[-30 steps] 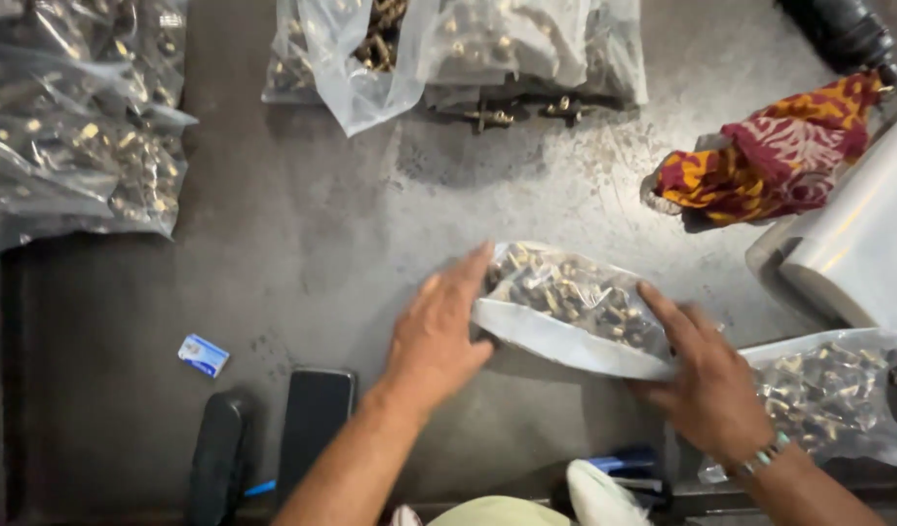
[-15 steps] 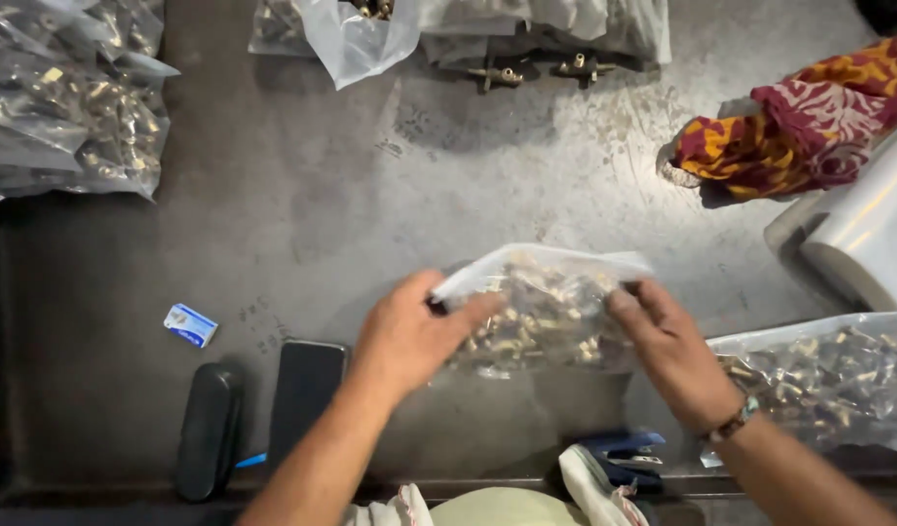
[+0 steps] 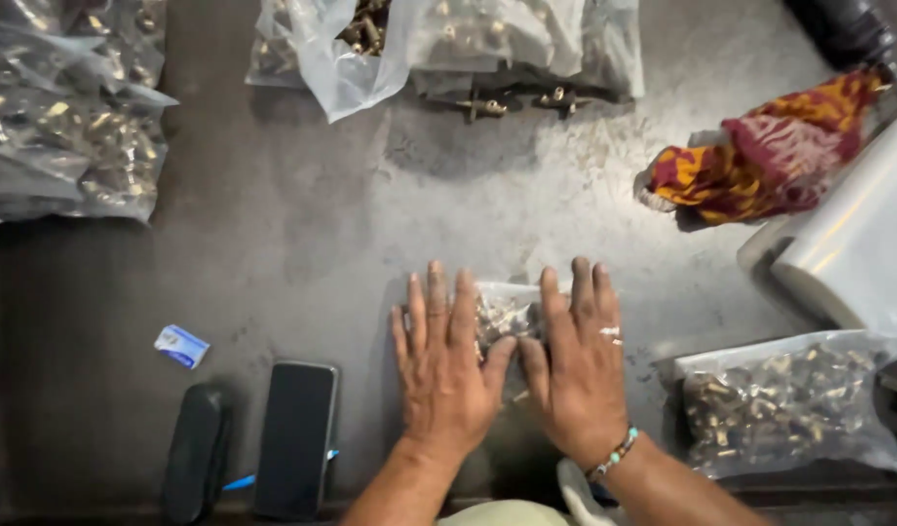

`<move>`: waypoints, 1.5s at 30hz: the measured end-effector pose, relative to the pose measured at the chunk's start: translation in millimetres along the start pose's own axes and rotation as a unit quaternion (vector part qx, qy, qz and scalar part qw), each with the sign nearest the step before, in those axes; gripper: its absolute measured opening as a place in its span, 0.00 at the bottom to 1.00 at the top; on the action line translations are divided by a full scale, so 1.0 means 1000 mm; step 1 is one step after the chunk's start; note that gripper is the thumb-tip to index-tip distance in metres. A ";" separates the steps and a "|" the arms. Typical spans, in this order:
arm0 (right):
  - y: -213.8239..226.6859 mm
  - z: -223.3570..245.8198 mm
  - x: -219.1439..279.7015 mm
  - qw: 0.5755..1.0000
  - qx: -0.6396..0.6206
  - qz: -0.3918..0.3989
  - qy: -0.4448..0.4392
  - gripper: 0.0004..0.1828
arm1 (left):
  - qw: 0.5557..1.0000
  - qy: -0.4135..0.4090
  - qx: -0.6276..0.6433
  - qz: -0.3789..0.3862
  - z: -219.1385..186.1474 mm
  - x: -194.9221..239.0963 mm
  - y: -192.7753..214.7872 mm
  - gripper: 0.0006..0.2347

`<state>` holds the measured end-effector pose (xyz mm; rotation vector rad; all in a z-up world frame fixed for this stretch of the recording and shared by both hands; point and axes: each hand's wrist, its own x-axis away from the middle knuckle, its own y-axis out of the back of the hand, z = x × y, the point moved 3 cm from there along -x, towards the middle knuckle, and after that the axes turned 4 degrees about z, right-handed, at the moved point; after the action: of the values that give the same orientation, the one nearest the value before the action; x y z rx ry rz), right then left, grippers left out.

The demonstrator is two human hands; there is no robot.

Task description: The person seals plastic bags filled with small brass fittings on a metal workbench and moves the filled bags aside. They then pick up a brass fitting and a black knob and press and twist the knob onto the fitting by hand, working on one assembly at a time.

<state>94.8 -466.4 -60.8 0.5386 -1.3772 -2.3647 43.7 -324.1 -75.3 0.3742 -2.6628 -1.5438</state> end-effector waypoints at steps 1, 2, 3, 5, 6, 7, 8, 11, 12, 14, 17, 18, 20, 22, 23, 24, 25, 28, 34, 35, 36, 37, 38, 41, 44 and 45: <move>0.002 -0.006 -0.009 1.000 0.005 -0.002 0.002 0.38 | 1.000 -0.002 0.005 -0.004 -0.001 -0.009 -0.003 0.35; 0.000 -0.007 -0.015 1.000 0.005 0.008 -0.001 0.40 | 1.000 0.000 -0.002 -0.003 0.001 -0.015 -0.001 0.36; -0.002 -0.007 -0.021 1.000 0.006 0.018 -0.003 0.41 | 1.000 0.002 -0.008 -0.003 0.003 -0.019 0.001 0.37; -0.003 -0.003 -0.034 1.000 -0.013 0.013 -0.022 0.42 | 1.000 0.006 -0.015 -0.012 0.007 -0.027 0.005 0.38; -0.001 -0.003 -0.039 0.999 -0.025 0.011 -0.041 0.43 | 1.000 0.011 -0.014 -0.021 0.006 -0.030 0.006 0.39; 0.000 -0.005 -0.026 0.999 -0.025 0.013 -0.041 0.43 | 1.000 0.012 -0.013 -0.020 0.005 -0.020 0.007 0.39; -0.001 -0.008 -0.022 0.998 -0.042 -0.005 -0.039 0.45 | 0.999 0.006 -0.017 -0.035 0.006 -0.020 0.007 0.41; 0.009 -0.017 -0.005 0.993 -0.086 -0.025 -0.074 0.51 | 0.999 0.022 -0.016 -0.043 0.006 -0.012 0.015 0.43; 0.012 -0.018 0.000 0.986 -0.121 -0.026 -0.110 0.54 | 0.998 0.045 -0.018 -0.038 0.010 -0.006 0.022 0.45; 0.006 -0.040 0.006 0.956 -0.204 -0.010 -0.210 0.54 | 0.993 0.120 0.017 -0.006 0.012 -0.004 0.033 0.46; -0.003 -0.067 0.019 0.865 -0.330 0.055 -0.373 0.49 | 0.947 0.286 0.114 0.088 0.014 0.003 0.048 0.46; -0.008 -0.075 0.018 0.818 -0.374 0.093 -0.427 0.43 | 0.902 0.367 0.177 0.140 0.016 0.003 0.050 0.45; -0.008 -0.073 0.004 0.801 -0.389 0.131 -0.436 0.36 | 0.895 0.377 0.183 0.153 0.023 0.000 0.046 0.41; -0.012 -0.065 -0.006 0.782 -0.402 0.170 -0.445 0.30 | 0.888 0.386 0.187 0.169 0.038 0.008 0.030 0.36; -0.016 -0.058 -0.005 0.766 -0.409 0.203 -0.452 0.26 | 0.910 0.344 0.189 0.134 0.048 0.017 0.017 0.34; -0.019 -0.054 -0.006 0.752 -0.412 0.235 -0.459 0.22 | 0.929 0.301 0.193 0.100 0.056 0.025 0.001 0.32; -0.020 -0.048 -0.013 0.755 -0.412 0.235 -0.453 0.22 | 0.930 0.300 0.193 0.093 0.060 0.016 0.012 0.32; -0.023 -0.007 -0.029 0.760 -0.448 0.245 -0.402 0.20 | 0.920 0.288 0.262 0.040 0.080 0.015 0.050 0.28; -0.026 0.135 -0.124 0.728 -0.570 0.273 -0.265 0.23 | 0.911 0.287 0.285 -0.080 0.150 -0.025 0.208 0.16; -0.023 0.164 -0.145 0.723 -0.604 0.270 -0.197 0.23 | 0.942 0.233 0.208 -0.125 0.159 -0.035 0.244 0.15; -0.020 0.193 -0.165 0.714 -0.634 0.266 -0.131 0.24 | 0.961 0.178 0.131 -0.166 0.167 -0.044 0.277 0.14; -0.015 0.216 -0.183 0.713 -0.633 0.272 -0.128 0.24 | 0.960 0.182 0.129 -0.170 0.178 -0.058 0.305 0.14; -0.011 0.239 -0.201 0.748 -0.594 0.273 -0.118 0.24 | 0.964 0.185 0.074 -0.176 0.190 -0.073 0.334 0.14; -0.031 0.281 -0.252 0.758 -0.585 0.279 -0.081 0.27 | 0.962 0.212 0.000 -0.172 0.232 -0.115 0.386 0.16; -0.047 0.286 -0.274 0.750 -0.602 0.268 -0.067 0.33 | 0.966 0.182 -0.089 -0.163 0.286 -0.145 0.383 0.26; -0.048 0.282 -0.281 0.764 -0.588 0.254 -0.076 0.36 | 0.965 0.128 -0.162 -0.163 0.303 -0.159 0.376 0.35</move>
<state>195.4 -99.9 66.8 -0.3626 0.1453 -2.2381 80.7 148.2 109.2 0.9536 -2.1857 -1.8286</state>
